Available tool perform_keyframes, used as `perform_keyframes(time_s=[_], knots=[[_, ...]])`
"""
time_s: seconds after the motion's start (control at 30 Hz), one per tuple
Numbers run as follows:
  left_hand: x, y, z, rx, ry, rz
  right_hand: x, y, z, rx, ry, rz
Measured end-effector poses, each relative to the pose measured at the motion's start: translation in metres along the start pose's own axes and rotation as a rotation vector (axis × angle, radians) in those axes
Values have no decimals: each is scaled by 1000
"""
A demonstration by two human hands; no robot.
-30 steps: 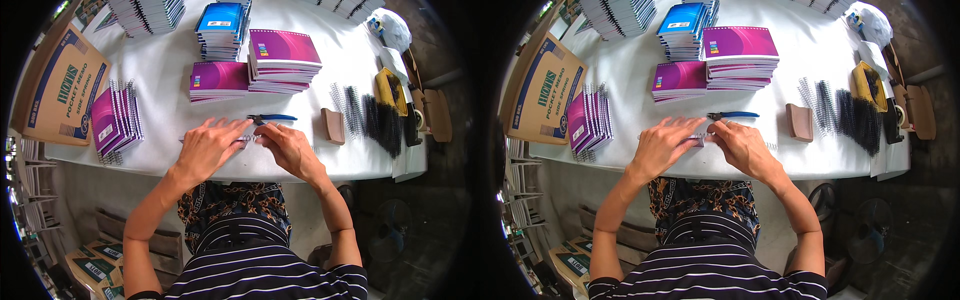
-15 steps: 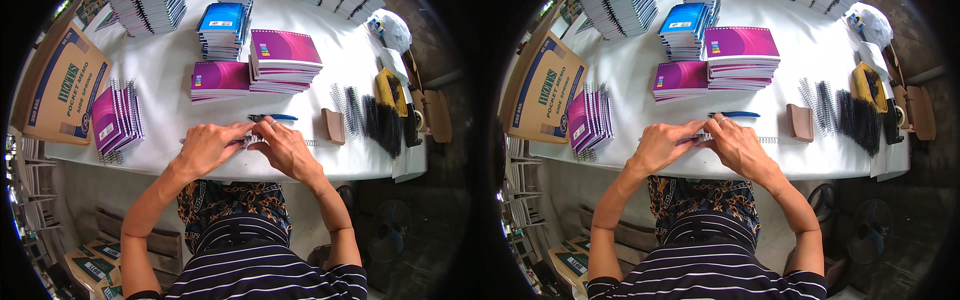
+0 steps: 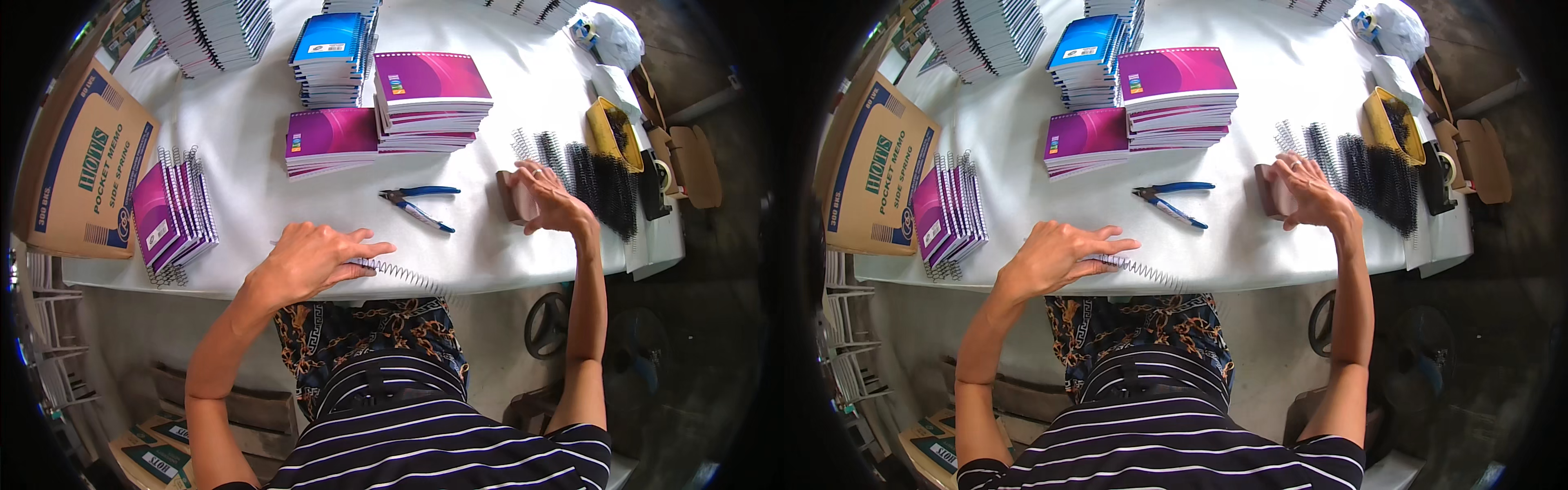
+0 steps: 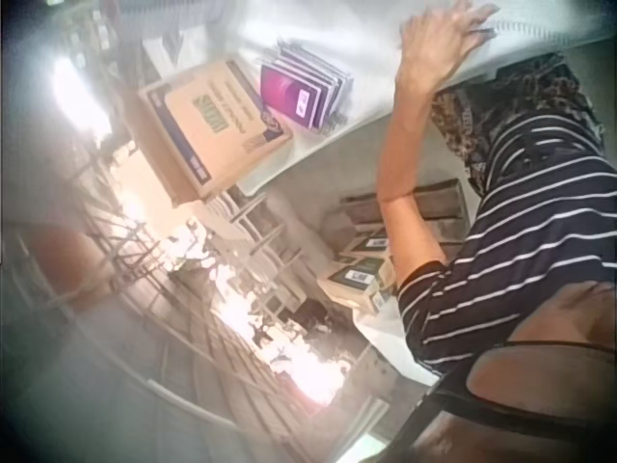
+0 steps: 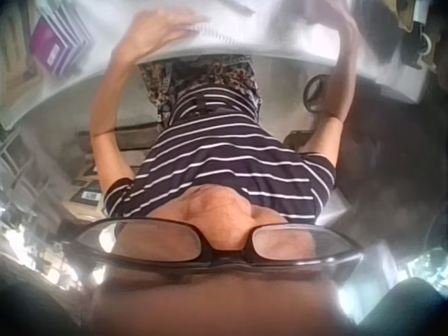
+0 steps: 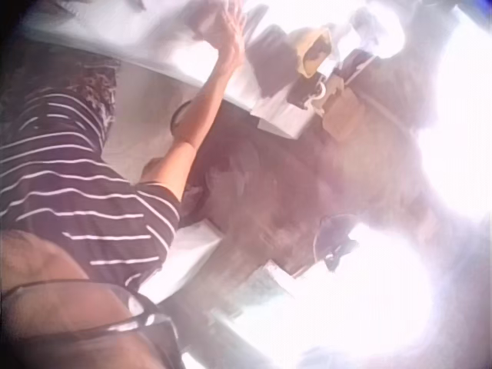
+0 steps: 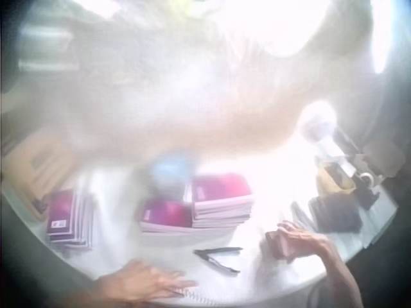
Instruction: The person is aligning notebook covers and pages, threading a spiral wire coil through the punched holes, and using pliers to secure the ends of the wire.
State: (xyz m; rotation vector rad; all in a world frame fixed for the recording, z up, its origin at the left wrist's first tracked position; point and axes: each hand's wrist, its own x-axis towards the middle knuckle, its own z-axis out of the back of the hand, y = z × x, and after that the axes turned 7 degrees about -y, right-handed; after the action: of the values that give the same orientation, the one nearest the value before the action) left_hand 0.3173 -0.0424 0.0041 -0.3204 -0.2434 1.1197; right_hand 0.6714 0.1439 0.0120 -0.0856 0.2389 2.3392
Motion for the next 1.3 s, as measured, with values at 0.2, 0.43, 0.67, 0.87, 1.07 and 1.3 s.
perform_keyframes(time_s=[0.2,0.43,0.67,0.87,1.07,1.3], knots=[[-14,14,-10,192,-237,41,0,5,15,214,-107,-69],[-31,18,7,27,-34,90,60,100,1,1011,235,588],[-31,13,-8,85,-264,93,69,121,-10,1183,378,575],[-36,10,-12,118,-370,65,71,128,-23,1114,336,577],[-41,10,-10,88,-292,136,72,141,-20,893,352,524],[-44,11,-8,98,-300,171,72,144,-21,1183,277,629]])
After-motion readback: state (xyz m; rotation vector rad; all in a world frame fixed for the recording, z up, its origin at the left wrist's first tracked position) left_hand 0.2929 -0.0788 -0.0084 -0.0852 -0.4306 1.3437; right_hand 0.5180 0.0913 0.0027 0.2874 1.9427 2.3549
